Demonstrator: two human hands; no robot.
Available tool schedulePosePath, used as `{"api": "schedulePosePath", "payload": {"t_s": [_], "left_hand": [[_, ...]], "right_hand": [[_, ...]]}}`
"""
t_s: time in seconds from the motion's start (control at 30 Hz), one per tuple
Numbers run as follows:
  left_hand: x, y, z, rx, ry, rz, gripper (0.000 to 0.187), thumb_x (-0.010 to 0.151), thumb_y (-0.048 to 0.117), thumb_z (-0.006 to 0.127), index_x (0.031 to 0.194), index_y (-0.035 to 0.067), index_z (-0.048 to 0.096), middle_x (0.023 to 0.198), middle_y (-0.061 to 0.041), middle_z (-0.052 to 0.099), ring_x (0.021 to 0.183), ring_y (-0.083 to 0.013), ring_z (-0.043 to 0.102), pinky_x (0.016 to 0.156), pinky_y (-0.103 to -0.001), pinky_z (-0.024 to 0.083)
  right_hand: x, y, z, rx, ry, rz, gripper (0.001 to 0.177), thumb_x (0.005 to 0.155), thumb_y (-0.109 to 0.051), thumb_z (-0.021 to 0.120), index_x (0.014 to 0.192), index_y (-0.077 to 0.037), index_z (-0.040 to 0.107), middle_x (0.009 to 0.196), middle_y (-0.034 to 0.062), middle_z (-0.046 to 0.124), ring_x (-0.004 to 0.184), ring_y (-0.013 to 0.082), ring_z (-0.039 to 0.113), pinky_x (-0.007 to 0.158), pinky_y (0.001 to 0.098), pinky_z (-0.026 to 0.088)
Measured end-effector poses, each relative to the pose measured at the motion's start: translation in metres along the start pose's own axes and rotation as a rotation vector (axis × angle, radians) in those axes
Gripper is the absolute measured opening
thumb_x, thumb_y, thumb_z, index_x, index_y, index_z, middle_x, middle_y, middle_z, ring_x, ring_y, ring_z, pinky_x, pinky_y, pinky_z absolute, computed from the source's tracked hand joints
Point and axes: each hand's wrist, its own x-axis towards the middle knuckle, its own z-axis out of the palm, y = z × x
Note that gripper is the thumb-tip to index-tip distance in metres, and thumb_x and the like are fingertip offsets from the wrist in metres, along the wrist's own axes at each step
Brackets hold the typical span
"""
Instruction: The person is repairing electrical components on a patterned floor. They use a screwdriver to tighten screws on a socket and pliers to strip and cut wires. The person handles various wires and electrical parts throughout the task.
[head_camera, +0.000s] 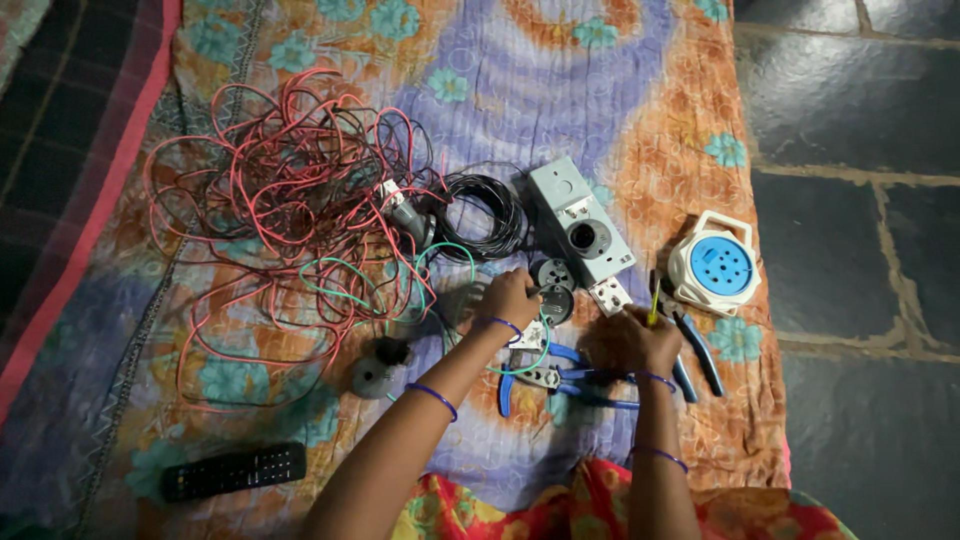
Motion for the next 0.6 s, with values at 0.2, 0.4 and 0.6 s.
{"api": "schedulePosePath", "payload": {"t_s": [0.2, 0.4, 0.6], "left_hand": [[-0.004, 0.007, -0.003, 0.004, 0.028, -0.014, 0.026, 0.072, 0.023, 0.084, 0.085, 0.006, 0.070, 0.090, -0.019, 0.072, 0.088, -0.0401, 0.069, 0.076, -0.050, 0.054], [-0.005, 0.001, -0.006, -0.012, 0.031, -0.020, 0.013, 0.073, 0.017, 0.076, 0.080, 0.007, 0.075, 0.083, -0.020, 0.074, 0.080, -0.0389, 0.073, 0.075, -0.048, 0.058], [-0.005, -0.004, -0.010, 0.022, -0.048, -0.262, 0.019, 0.069, 0.025, 0.076, 0.084, 0.014, 0.081, 0.087, -0.019, 0.075, 0.085, -0.0382, 0.072, 0.077, -0.046, 0.057]], "right_hand": [[0.018, -0.036, 0.011, 0.157, -0.008, -0.229, 0.022, 0.087, -0.012, 0.082, 0.103, 0.003, 0.078, 0.094, 0.0083, 0.078, 0.082, 0.0115, 0.069, 0.078, 0.0275, 0.055], [0.023, -0.081, 0.032, 0.018, -0.012, -0.124, 0.021, 0.084, -0.019, 0.083, 0.100, -0.007, 0.079, 0.090, 0.0097, 0.077, 0.077, 0.0162, 0.070, 0.070, 0.0320, 0.056], [0.021, -0.081, 0.035, -0.129, -0.002, -0.363, 0.020, 0.082, -0.019, 0.085, 0.098, -0.008, 0.081, 0.094, 0.0135, 0.075, 0.086, 0.0232, 0.072, 0.079, 0.0351, 0.054]]}}
